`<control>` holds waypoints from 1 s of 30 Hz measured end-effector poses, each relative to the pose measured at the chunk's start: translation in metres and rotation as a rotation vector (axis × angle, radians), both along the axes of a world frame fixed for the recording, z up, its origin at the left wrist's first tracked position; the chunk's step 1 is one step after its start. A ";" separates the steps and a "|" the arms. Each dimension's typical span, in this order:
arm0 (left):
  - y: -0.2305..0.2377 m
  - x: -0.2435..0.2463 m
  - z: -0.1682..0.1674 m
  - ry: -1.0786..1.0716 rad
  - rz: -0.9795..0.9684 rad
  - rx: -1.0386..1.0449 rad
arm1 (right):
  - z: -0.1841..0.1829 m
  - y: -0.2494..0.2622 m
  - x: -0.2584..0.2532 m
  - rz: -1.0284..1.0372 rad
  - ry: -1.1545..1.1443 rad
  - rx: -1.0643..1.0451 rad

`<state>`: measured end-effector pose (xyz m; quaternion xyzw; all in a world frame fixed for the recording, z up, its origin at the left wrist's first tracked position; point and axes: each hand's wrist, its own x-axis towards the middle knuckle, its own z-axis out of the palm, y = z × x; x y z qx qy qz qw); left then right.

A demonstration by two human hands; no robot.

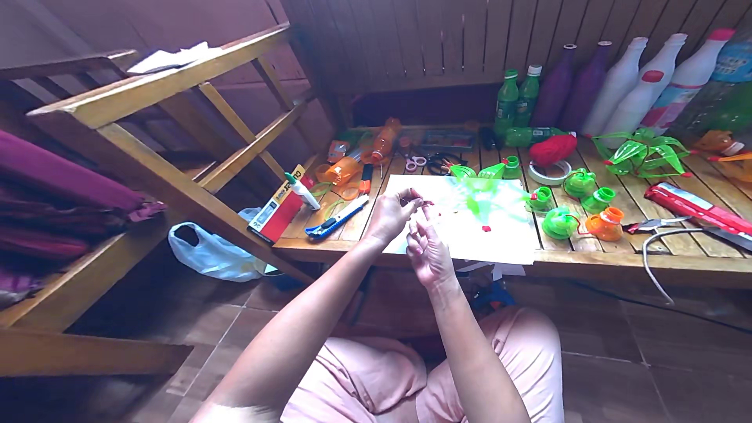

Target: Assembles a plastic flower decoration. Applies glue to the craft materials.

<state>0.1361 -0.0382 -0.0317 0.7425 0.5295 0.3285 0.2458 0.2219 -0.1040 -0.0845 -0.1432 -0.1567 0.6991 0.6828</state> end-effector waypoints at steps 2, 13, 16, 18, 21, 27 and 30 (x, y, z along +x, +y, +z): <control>0.000 0.000 0.001 -0.004 -0.002 0.001 | 0.000 0.000 0.000 -0.007 -0.005 -0.005; -0.001 0.001 0.000 0.009 -0.005 0.001 | -0.001 -0.001 0.001 -0.010 0.011 -0.002; -0.001 0.002 0.000 -0.007 -0.008 0.006 | 0.000 -0.001 0.001 -0.008 0.005 -0.006; -0.001 0.002 0.001 0.003 -0.006 -0.005 | 0.000 -0.002 0.002 -0.008 0.003 -0.012; -0.001 0.002 0.002 0.002 0.003 -0.012 | 0.000 -0.001 0.002 -0.011 0.004 -0.011; 0.000 0.001 0.000 -0.001 -0.004 -0.013 | -0.001 -0.001 0.001 -0.012 0.007 -0.004; -0.001 0.001 0.000 0.001 0.000 -0.014 | 0.001 -0.002 0.001 -0.015 0.002 -0.017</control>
